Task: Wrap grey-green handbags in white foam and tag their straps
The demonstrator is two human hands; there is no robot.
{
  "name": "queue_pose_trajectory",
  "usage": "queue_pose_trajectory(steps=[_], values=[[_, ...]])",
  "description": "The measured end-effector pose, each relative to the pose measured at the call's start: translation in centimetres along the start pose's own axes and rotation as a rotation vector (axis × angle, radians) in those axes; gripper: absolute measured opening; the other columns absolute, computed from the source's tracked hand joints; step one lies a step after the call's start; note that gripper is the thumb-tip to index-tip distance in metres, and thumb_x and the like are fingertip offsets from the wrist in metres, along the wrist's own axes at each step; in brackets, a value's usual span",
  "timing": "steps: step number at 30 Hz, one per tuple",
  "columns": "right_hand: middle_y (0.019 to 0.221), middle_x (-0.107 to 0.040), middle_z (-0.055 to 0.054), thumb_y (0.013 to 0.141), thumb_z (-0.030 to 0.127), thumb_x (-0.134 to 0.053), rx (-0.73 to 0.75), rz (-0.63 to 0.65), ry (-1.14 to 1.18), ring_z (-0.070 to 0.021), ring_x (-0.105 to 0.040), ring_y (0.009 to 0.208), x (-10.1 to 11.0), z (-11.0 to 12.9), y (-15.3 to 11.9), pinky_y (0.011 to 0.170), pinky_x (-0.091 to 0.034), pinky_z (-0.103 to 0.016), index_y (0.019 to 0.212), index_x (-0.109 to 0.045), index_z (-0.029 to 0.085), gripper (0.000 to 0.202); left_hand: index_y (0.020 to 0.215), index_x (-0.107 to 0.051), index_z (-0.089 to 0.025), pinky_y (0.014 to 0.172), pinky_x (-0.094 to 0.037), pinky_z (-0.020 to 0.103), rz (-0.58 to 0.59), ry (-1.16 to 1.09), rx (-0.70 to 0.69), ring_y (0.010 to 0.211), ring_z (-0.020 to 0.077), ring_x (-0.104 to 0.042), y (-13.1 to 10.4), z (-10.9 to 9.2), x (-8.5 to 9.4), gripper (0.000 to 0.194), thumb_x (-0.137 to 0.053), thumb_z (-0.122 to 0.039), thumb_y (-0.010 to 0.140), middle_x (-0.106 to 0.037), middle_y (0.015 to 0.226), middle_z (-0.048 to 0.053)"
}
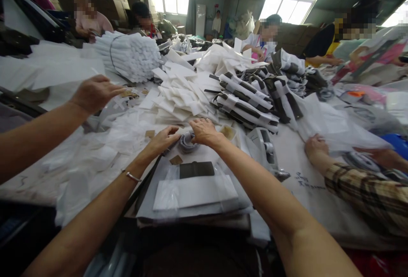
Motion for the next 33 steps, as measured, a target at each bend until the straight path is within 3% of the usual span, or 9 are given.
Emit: queue_pose_trajectory(steps=[3,7,12,15,18,22,25,29,33], values=[[0.150,-0.044,-0.018,0.089,0.032,-0.068,0.063,-0.123,0.156,-0.0299,-0.039,0.140,1.7,-0.1,-2.6,0.115,-0.030,-0.046,0.148,-0.041,0.011,0.068,0.133,-0.054,-0.013,0.119,-0.027,0.043,0.079,0.161,-0.140,0.140,0.0273,-0.040,-0.6,-1.0,-1.3,0.053,-0.058,-0.034,0.085,-0.047,0.148,0.016],[0.147,-0.049,-0.015,0.094,0.036,-0.061,0.133,-0.123,0.380,-0.0275,-0.043,0.138,2.8,0.1,-8.5,0.115,-0.034,-0.045,0.146,-0.046,0.016,0.057,0.147,-0.041,-0.020,0.121,-0.017,0.052,0.311,0.664,-0.357,0.150,0.0284,-0.020,-1.7,-1.4,-5.4,0.055,-0.050,-0.036,0.094,-0.029,0.160,0.012],[0.151,-0.044,-0.012,0.094,0.045,-0.060,0.103,0.110,0.549,-0.0271,-0.036,0.142,-1.2,0.4,-15.7,0.119,-0.028,-0.044,0.146,-0.048,0.017,0.060,0.147,-0.040,-0.022,0.120,-0.015,0.055,0.465,0.877,-0.336,0.152,0.0286,-0.013,-1.4,0.6,-7.2,0.054,-0.048,-0.035,0.095,-0.021,0.163,0.011],[0.154,-0.040,-0.014,0.092,0.045,-0.063,0.088,0.126,0.605,-0.0288,-0.035,0.143,-3.2,0.8,-18.3,0.120,-0.026,-0.047,0.146,-0.048,0.016,0.062,0.144,-0.045,-0.020,0.120,-0.017,0.051,0.467,0.785,-0.311,0.151,0.0278,-0.015,-0.8,0.7,-6.8,0.055,-0.049,-0.040,0.093,-0.024,0.162,0.011],[0.151,-0.045,-0.011,0.093,0.039,-0.060,-0.042,-0.140,0.694,-0.0260,-0.039,0.140,-1.9,-1.0,-20.7,0.119,-0.029,-0.044,0.145,-0.049,0.020,0.056,0.145,-0.044,-0.017,0.120,-0.022,0.044,0.382,0.711,-0.282,0.150,0.0270,-0.021,-0.7,0.3,-5.0,0.060,-0.047,-0.045,0.091,-0.027,0.160,0.014],[0.128,-0.064,-0.010,0.092,0.043,-0.056,-0.400,-0.397,0.828,-0.0284,-0.059,0.120,-1.9,-5.6,-25.8,0.103,-0.047,-0.044,0.124,-0.064,0.022,0.039,0.143,-0.042,-0.009,0.116,-0.032,0.043,0.111,0.574,-0.119,0.140,0.0301,-0.041,-1.9,1.7,0.2,0.075,-0.042,-0.054,0.084,-0.042,0.152,0.018],[0.111,-0.070,-0.011,0.088,0.050,-0.059,-0.605,-0.324,0.966,-0.0283,-0.068,0.100,-5.7,-7.7,-28.1,0.085,-0.055,-0.040,0.120,-0.064,0.019,0.045,0.130,-0.051,-0.008,0.095,-0.050,0.041,0.106,0.418,0.131,0.109,0.0329,-0.065,-3.2,4.8,2.3,0.079,-0.045,-0.064,0.075,-0.066,0.123,0.019],[0.110,-0.069,-0.014,0.085,0.061,-0.059,-0.636,-0.111,1.124,-0.0277,-0.069,0.088,-10.1,-7.7,-27.1,0.071,-0.057,-0.037,0.137,-0.051,0.014,0.071,0.100,-0.063,-0.016,0.088,-0.050,0.038,0.170,0.479,0.148,0.100,0.0329,-0.068,-3.2,4.9,1.6,0.063,-0.038,-0.069,0.076,-0.073,0.102,0.014],[0.129,-0.059,-0.021,0.079,0.067,-0.063,-0.635,-0.044,1.200,-0.0318,-0.061,0.116,-10.5,-7.2,-25.6,0.095,-0.050,-0.042,0.148,-0.036,0.006,0.096,0.092,-0.060,-0.017,0.080,-0.050,0.043,0.168,0.722,0.207,0.096,0.0380,-0.068,-2.0,3.4,0.3,0.057,-0.039,-0.068,0.079,-0.072,0.100,0.019]])
Point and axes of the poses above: each hand's wrist, its own y-axis towards the middle knuckle, its own x-axis out of the back of the hand, z = x × y, the point moved 8 cm from there along y, towards the middle knuckle
